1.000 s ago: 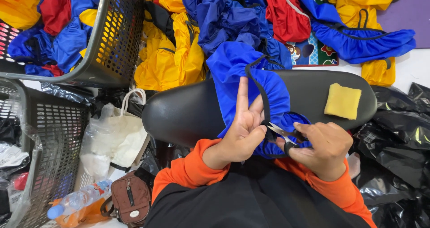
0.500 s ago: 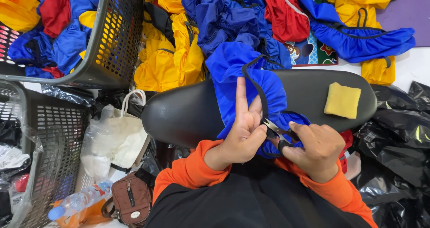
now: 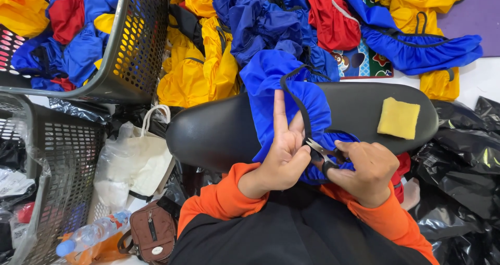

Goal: Trimming excess threads from blue fabric covers using scissors

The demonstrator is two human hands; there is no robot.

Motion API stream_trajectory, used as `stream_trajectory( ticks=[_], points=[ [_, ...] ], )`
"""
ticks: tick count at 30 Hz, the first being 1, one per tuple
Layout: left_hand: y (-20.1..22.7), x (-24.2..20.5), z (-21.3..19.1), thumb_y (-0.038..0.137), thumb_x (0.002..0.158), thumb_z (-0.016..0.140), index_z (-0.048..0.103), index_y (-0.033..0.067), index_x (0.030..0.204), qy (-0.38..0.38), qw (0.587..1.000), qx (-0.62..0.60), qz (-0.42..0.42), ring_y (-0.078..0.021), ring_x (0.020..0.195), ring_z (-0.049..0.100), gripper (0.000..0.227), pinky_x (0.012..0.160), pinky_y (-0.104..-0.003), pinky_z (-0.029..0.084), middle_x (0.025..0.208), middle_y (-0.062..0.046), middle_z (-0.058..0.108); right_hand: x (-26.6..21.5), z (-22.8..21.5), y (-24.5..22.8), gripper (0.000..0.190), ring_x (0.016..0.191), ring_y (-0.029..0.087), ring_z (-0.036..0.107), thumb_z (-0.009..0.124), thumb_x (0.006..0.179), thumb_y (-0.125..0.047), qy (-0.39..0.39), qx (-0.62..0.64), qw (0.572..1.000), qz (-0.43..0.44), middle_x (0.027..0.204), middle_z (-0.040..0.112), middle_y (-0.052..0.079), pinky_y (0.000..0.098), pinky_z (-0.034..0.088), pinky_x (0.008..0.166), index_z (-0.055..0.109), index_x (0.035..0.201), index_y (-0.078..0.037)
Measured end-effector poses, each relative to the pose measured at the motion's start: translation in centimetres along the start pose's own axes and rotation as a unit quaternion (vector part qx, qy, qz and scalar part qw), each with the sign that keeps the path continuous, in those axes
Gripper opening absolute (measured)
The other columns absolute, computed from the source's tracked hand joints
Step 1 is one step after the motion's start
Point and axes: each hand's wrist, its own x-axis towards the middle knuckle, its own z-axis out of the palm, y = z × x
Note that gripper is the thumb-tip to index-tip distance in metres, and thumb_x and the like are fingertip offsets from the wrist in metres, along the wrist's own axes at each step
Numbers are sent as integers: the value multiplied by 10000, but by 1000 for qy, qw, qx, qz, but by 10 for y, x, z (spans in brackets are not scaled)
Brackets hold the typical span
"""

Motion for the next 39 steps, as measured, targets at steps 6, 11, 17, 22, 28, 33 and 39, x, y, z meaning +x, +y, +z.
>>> stream_trajectory(
  ticks=[6, 11, 17, 22, 28, 33, 39],
  points=[
    [2, 1, 6, -208, 836, 323, -369, 276, 1606, -6, 999, 50, -11, -337, 1385, 485, 1143, 892, -376, 593, 1711, -260, 139, 3, -2, -1, 350, 474, 205, 486, 666, 575, -18, 11, -5, 1000, 0, 554, 520, 16, 307, 403, 534, 787, 904, -7],
    [6, -1, 7, -185, 849, 337, -413, 275, 1574, -26, 993, 115, -16, -259, 1328, 491, 1140, 825, -229, 566, 1709, -286, 129, -7, -3, 6, 364, 468, 199, 491, 646, 573, 3, 3, -17, 1000, -3, 551, 522, 11, 294, 404, 527, 781, 911, -22],
    [12, 1, 9, -186, 857, 337, -437, 282, 1553, -34, 992, 123, -16, -199, 1196, 562, 1142, 806, -217, 568, 1714, -295, 102, -12, -1, 8, 376, 477, 197, 514, 632, 571, 17, 1, -22, 1000, -2, 559, 528, 10, 293, 426, 532, 784, 912, -25],
    [14, 3, 10, -208, 847, 341, -433, 312, 1558, -30, 997, 72, -10, -308, 1365, 492, 1172, 874, -276, 582, 1705, -292, 137, 6, -5, -1, 242, 508, 199, 555, 809, 695, -128, 28, 33, 999, 12, 595, 590, 16, 300, 442, 558, 775, 908, -18],
    [15, 4, 10, -209, 848, 342, -406, 322, 1582, -35, 999, 31, -9, -341, 1415, 471, 1175, 893, -290, 588, 1699, -282, 162, 4, -7, 4, 270, 508, 222, 541, 878, 783, -204, 39, 11, 999, -8, 596, 578, 51, 317, 437, 561, 761, 894, 12],
    [16, 2, 12, -206, 849, 343, -393, 335, 1592, -32, 999, 18, -16, -292, 1387, 487, 1178, 880, -305, 596, 1697, -258, 185, 7, -8, 2, 212, 486, 222, 525, 838, 727, -116, 32, -4, 999, -12, 574, 561, 37, 328, 434, 551, 774, 894, -3],
    [15, 2, 10, -205, 854, 340, -381, 340, 1600, -33, 999, 10, -19, -284, 1357, 509, 1172, 901, -329, 598, 1697, -251, 183, 9, -8, -1, 196, 471, 221, 499, 782, 704, -40, 30, -16, 999, -16, 549, 531, 38, 326, 423, 539, 773, 894, 8]
  ],
)
